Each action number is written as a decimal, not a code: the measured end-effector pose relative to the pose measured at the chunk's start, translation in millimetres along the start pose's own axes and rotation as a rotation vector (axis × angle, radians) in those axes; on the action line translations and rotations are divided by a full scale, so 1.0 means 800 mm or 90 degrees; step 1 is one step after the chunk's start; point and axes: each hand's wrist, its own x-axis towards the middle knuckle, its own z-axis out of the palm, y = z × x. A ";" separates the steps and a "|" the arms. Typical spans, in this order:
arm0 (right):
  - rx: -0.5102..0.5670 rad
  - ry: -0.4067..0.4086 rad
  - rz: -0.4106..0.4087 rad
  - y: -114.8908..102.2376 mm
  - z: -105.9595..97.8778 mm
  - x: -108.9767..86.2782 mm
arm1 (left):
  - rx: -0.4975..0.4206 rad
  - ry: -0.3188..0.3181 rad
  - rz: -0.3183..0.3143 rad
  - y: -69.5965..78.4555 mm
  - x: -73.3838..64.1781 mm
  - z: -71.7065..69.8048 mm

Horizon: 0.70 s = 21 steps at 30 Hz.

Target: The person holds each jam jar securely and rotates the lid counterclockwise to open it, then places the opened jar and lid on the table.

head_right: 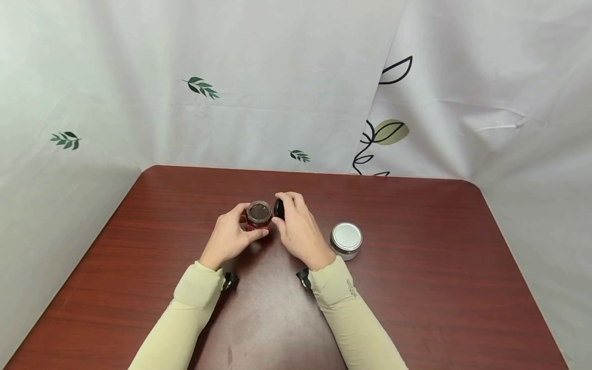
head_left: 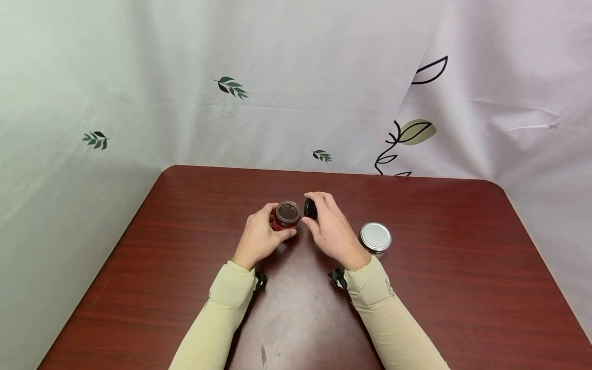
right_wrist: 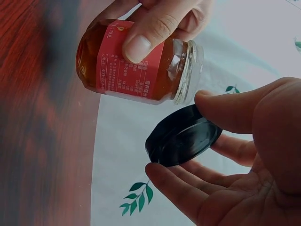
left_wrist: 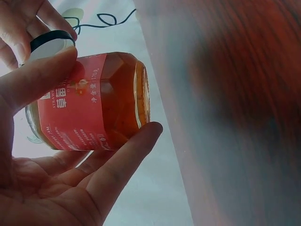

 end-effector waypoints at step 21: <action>-0.014 -0.028 0.015 0.002 0.006 0.002 | 0.003 -0.008 -0.012 -0.002 0.000 -0.001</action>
